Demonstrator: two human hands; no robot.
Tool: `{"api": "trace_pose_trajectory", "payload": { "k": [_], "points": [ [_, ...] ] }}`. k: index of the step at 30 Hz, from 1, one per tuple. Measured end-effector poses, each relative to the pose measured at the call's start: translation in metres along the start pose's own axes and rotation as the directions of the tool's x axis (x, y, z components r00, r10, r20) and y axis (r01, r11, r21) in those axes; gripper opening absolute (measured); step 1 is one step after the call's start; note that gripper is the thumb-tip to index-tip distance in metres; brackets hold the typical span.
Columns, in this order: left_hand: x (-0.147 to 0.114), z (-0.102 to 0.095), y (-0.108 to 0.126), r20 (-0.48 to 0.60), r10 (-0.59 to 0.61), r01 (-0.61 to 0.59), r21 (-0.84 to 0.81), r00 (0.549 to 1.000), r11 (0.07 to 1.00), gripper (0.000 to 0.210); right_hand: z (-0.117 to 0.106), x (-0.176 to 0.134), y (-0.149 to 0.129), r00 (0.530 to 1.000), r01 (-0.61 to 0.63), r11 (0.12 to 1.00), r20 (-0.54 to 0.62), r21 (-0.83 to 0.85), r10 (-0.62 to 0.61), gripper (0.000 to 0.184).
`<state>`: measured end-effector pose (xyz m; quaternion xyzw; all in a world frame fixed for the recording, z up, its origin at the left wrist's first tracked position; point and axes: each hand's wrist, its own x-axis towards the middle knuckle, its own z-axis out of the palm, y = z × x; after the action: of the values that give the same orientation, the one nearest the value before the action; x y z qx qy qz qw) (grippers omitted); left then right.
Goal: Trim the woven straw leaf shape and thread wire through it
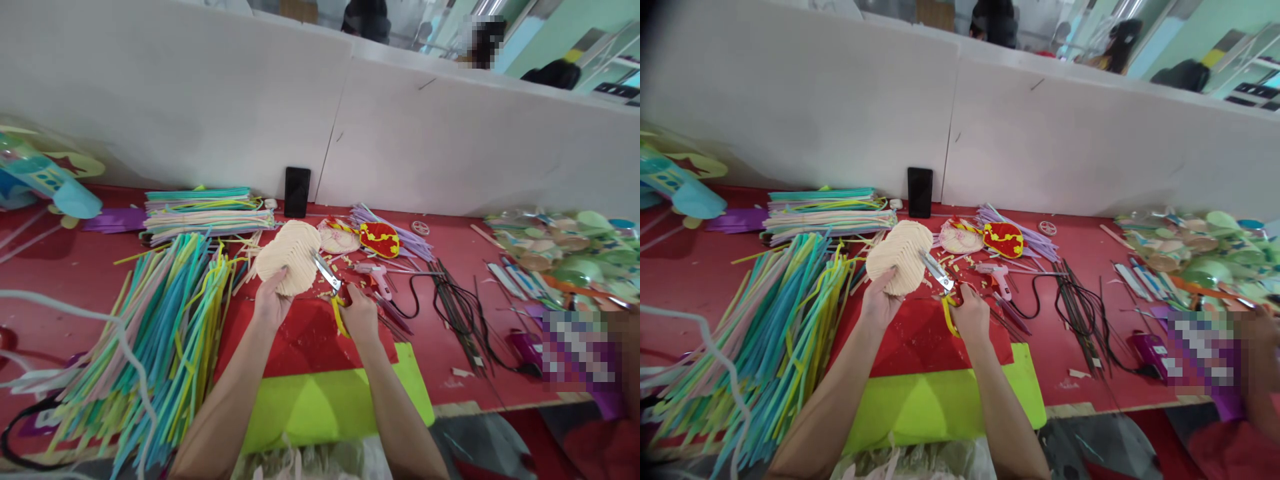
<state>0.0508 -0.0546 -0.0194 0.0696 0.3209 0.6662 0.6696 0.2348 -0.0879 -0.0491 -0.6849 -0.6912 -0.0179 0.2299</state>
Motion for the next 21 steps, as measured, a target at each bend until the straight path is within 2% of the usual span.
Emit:
{"api": "trace_pose_trajectory", "payload": {
  "k": [6, 16, 21],
  "points": [
    [0.001, -0.002, 0.000, -0.012, 0.009, -0.009, 0.015, 1.000, 1.000, 0.038, -0.001, 0.001, 0.000, 0.999, -0.009, 1.000, 0.050, -0.025, 0.010, 0.029],
    [-0.002, 0.001, 0.001, -0.036, 0.003, -0.001, 0.063, 0.999, 0.998, 0.041, -0.010, 0.007, -0.005, 0.998, -0.009, 1.000, 0.063, -0.011, 0.009, 0.043],
    [-0.001, -0.002, -0.002, -0.015, 0.016, -0.015, 0.068, 1.000, 0.998, 0.041, -0.011, 0.006, -0.005, 0.996, -0.017, 1.000, 0.090, -0.014, 0.018, 0.041]
  ]
}}
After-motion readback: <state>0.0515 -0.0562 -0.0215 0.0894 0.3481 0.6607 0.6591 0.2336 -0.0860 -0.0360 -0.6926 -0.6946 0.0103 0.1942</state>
